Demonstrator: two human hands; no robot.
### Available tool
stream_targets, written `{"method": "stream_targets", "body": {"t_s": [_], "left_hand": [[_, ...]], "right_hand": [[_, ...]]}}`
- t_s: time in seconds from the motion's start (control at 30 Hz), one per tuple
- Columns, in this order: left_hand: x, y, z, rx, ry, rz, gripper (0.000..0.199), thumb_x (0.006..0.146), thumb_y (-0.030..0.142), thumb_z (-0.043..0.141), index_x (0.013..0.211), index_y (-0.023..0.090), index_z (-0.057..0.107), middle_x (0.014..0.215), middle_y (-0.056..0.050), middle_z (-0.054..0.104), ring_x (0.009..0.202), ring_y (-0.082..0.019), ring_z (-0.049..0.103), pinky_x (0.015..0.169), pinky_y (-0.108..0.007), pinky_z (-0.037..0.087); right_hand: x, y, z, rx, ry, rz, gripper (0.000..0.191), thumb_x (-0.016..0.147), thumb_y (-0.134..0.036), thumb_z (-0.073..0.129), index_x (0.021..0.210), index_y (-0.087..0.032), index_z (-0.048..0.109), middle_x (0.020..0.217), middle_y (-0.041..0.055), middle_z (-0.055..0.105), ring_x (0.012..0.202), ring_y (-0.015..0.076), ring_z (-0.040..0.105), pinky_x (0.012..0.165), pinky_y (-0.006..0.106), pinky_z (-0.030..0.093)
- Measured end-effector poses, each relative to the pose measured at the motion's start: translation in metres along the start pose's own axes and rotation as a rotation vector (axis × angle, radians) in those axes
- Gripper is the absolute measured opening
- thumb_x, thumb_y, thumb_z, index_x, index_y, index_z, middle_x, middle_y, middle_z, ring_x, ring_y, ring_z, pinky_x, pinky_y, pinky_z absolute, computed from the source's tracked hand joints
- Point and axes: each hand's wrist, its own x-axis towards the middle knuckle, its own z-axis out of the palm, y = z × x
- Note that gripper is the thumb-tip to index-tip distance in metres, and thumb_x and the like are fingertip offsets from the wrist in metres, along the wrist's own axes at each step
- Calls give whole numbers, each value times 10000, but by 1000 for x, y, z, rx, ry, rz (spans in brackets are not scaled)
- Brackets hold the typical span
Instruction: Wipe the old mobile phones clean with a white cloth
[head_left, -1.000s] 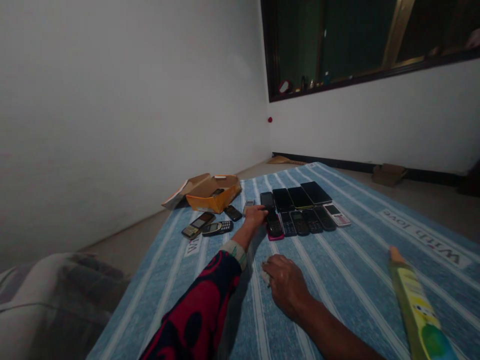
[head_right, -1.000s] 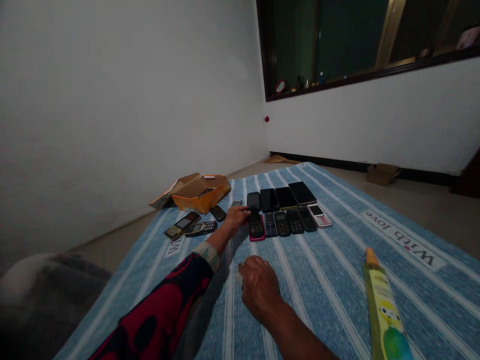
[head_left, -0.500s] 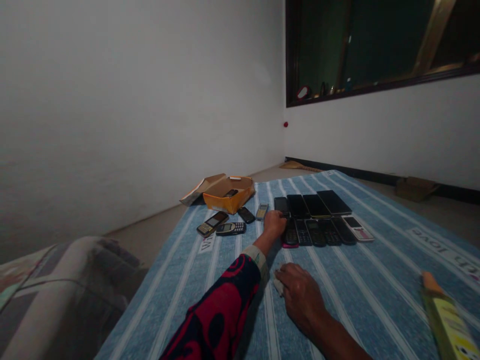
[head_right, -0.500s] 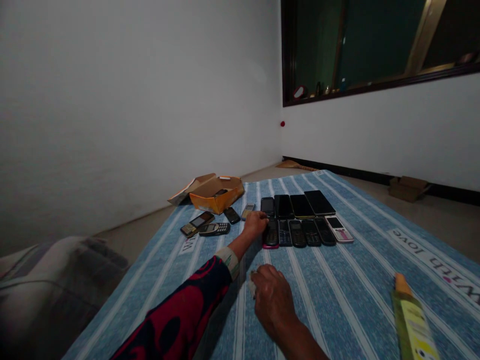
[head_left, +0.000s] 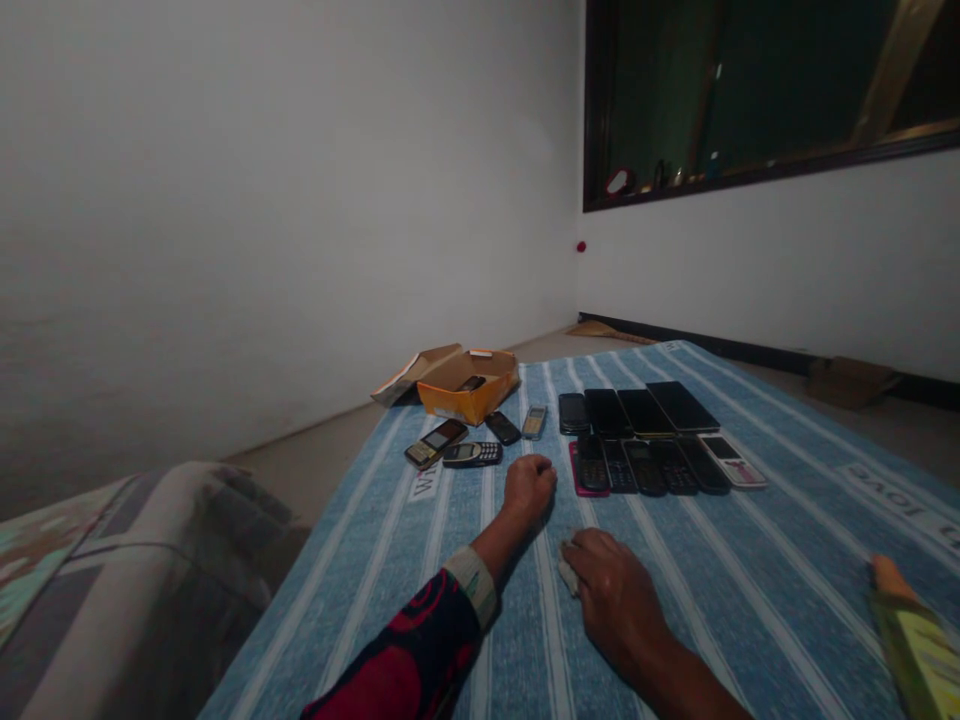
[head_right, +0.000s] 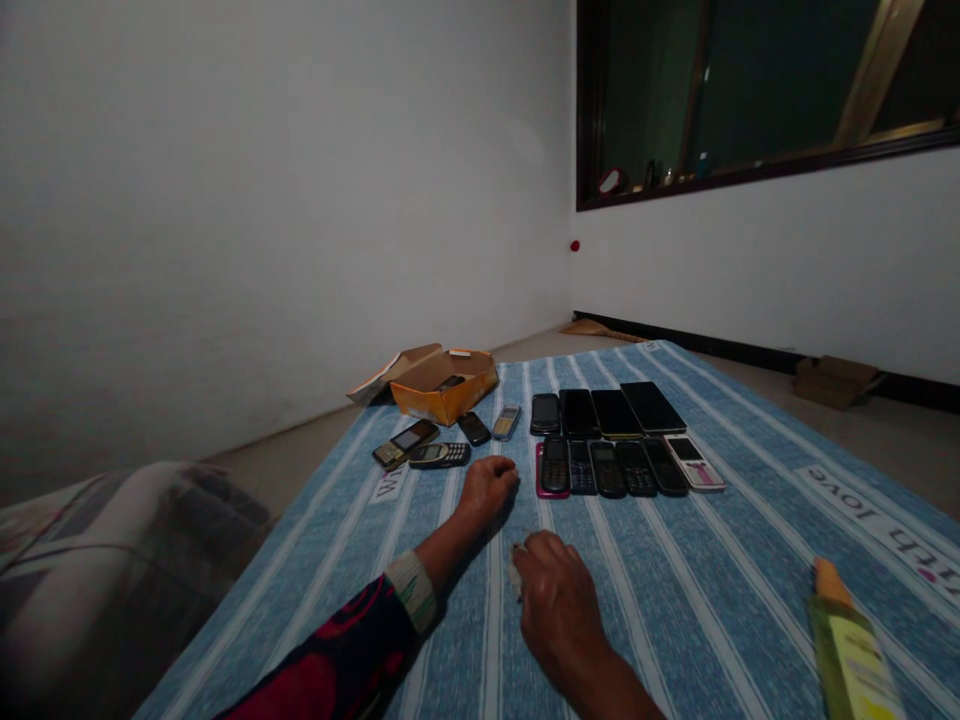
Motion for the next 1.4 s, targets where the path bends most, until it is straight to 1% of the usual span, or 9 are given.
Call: {"method": "stream_targets", "body": {"t_s": [0.27, 0.43, 0.57, 0.63, 0.9, 1.0, 1.1, 1.17, 1.4], "left_hand": [[-64, -9, -21, -90, -91, 75, 152, 714, 212, 573, 719, 166, 718, 734, -31, 674, 771, -192, 621, 726, -280, 478], [-104, -12, -35, -336, -276, 60, 102, 678, 215, 613, 726, 150, 674, 656, 9, 582, 650, -140, 526, 615, -248, 417], [-118, -13, -41, -541, -470, 35, 196, 632, 219, 695, 803, 145, 635, 622, 55, 497, 546, -76, 406, 506, -205, 309], [-121, -13, -41, -633, -510, 6, 242, 607, 230, 737, 797, 142, 615, 613, 63, 480, 523, -59, 377, 479, -195, 274], [-130, -7, -32, -835, -441, -138, 417, 594, 310, 797, 894, 162, 548, 560, 86, 507, 432, -43, 397, 434, -182, 310], [-131, -7, -31, -832, -402, -193, 492, 566, 277, 802, 955, 178, 518, 657, 62, 575, 466, -58, 466, 408, -167, 323], [-132, -6, -31, -867, -445, -237, 452, 545, 247, 777, 915, 166, 531, 803, -6, 652, 570, -104, 575, 424, -180, 409], [-133, -5, -30, -884, -459, -266, 388, 534, 199, 744, 863, 148, 545, 776, -23, 670, 578, -114, 597, 443, -189, 441], [-134, -3, -24, -881, -291, -343, 262, 507, 143, 668, 738, 143, 544, 612, -15, 667, 485, -129, 612, 408, -190, 443]], "right_hand": [[-8, -4, 6, -26, 22, -71, 316, 778, 30, 454, 853, -181, 676, 867, 78, 639, 841, 227, 556, 753, 341, 421], [-8, -3, 7, 266, 73, -21, 388, 800, -13, 393, 881, -208, 719, 897, 87, 677, 860, 219, 612, 776, 347, 497], [-7, -7, 1, 548, 116, 121, 429, 719, -55, 410, 893, -233, 760, 968, 75, 718, 933, 217, 666, 861, 366, 532], [-6, -10, -1, 666, 124, 193, 409, 693, -93, 432, 855, -243, 776, 948, 69, 730, 924, 223, 681, 861, 370, 541], [-1, -19, -14, 986, 137, 450, 178, 672, -274, 631, 736, -238, 794, 881, 88, 746, 839, 246, 699, 773, 337, 560], [0, -23, -18, 1023, 137, 498, 146, 668, -296, 660, 702, -225, 784, 892, 95, 746, 829, 252, 699, 743, 329, 560], [-1, -25, -17, 1049, 134, 481, 124, 670, -284, 660, 663, -221, 766, 880, 94, 741, 793, 245, 697, 689, 313, 561], [-3, -26, -14, 1042, 149, 440, 131, 679, -261, 638, 658, -225, 762, 885, 92, 738, 801, 241, 695, 676, 303, 560], [-9, -22, -13, 897, 70, 288, 225, 784, -244, 580, 852, -252, 794, 1034, 98, 726, 992, 247, 670, 868, 339, 532]]}}
